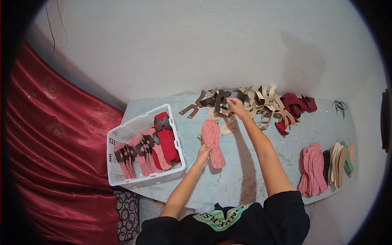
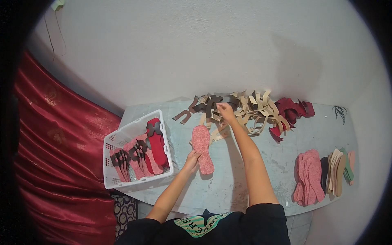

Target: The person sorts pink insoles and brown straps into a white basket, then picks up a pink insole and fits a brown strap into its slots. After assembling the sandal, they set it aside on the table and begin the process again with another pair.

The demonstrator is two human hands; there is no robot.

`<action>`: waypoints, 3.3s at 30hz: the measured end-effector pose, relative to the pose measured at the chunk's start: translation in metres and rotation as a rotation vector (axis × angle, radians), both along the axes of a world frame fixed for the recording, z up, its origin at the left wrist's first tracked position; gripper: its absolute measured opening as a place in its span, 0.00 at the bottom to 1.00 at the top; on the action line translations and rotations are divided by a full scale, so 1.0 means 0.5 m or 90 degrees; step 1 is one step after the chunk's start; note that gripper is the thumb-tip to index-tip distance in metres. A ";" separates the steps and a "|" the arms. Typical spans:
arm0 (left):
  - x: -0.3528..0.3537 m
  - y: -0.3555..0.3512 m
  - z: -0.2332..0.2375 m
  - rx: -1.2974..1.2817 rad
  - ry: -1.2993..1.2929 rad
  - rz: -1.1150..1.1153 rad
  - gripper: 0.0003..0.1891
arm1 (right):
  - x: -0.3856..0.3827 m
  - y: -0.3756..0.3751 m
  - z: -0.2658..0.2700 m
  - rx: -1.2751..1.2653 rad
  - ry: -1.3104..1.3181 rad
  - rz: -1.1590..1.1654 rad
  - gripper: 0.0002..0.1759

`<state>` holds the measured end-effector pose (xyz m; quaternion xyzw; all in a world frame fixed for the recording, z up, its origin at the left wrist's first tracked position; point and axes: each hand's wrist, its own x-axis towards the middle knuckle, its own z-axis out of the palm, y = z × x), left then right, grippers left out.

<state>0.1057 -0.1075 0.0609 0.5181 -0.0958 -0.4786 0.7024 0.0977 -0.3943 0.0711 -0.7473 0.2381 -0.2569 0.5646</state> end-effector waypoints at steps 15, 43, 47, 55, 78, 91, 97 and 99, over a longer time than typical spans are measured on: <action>-0.114 0.020 0.068 -0.005 0.040 -0.197 0.16 | -0.313 0.076 0.200 0.264 -0.214 -0.103 0.11; -0.286 0.165 0.100 -0.125 0.199 -0.255 0.23 | -0.623 0.447 0.047 0.419 -0.167 -0.211 0.24; -0.289 0.167 0.104 -0.154 0.248 -0.234 0.25 | -0.616 0.446 0.050 0.401 -0.201 -0.235 0.22; -0.297 0.180 0.123 -0.202 0.299 -0.252 0.27 | -0.612 0.450 0.091 0.329 -0.247 -0.265 0.17; -0.300 0.187 0.125 -0.200 0.340 -0.261 0.28 | -0.609 0.449 0.083 0.316 -0.233 -0.227 0.17; -0.287 0.177 0.145 -0.155 0.241 -0.257 0.28 | -0.610 0.449 0.085 0.326 -0.239 -0.226 0.17; -0.282 0.148 0.147 -0.080 0.175 -0.253 0.16 | -0.611 0.450 0.090 0.328 -0.243 -0.221 0.16; -0.288 0.142 0.152 -0.039 0.163 -0.235 0.14 | -0.612 0.449 0.087 0.317 -0.240 -0.226 0.16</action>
